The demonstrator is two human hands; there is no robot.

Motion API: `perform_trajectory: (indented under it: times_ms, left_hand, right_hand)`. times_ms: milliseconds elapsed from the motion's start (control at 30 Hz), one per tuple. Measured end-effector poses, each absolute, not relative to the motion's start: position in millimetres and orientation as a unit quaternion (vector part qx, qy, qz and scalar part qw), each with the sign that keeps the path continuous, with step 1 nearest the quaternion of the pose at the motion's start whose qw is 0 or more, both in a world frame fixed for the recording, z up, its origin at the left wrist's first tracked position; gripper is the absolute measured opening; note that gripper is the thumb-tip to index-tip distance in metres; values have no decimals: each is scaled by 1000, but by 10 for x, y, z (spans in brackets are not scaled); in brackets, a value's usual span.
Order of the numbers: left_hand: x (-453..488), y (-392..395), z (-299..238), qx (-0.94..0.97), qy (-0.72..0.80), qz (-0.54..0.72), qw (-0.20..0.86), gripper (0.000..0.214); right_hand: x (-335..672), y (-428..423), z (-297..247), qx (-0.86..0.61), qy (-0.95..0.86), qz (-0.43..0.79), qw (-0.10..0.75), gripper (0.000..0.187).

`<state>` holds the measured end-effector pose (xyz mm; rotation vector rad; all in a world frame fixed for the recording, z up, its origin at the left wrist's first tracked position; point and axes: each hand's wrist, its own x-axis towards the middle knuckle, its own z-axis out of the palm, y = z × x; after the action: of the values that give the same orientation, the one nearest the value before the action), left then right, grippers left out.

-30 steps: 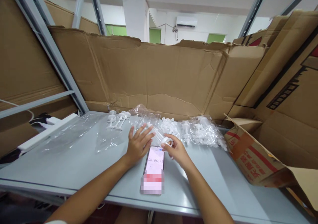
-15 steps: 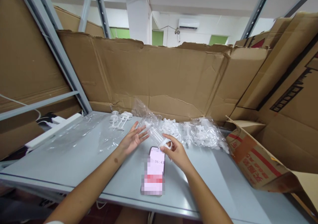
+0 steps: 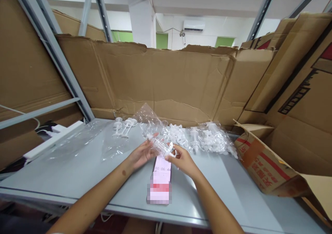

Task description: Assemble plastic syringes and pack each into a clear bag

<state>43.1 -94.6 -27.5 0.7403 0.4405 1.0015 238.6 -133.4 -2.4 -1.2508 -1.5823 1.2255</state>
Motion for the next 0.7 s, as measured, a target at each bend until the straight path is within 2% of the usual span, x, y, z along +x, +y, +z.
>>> perform_trajectory:
  times_ms: [200, 367, 533, 700]
  left_hand:
    - [553, -1009, -346, 309, 232, 431, 815, 16]
    - [611, -1017, -387, 292, 238, 463, 802, 18]
    - [573, -959, -377, 262, 232, 511, 785, 17]
    - [558, -945, -344, 232, 217, 544, 777, 13]
  right_hand:
    - [2430, -1303, -88, -498, -619, 483, 367, 52]
    - [2509, -1309, -41, -475, -580, 553, 363, 51]
    - [2602, -1307, 58, -376, -488, 649, 447, 44]
    - [2573, -1284, 44, -349, -440, 650, 512, 45]
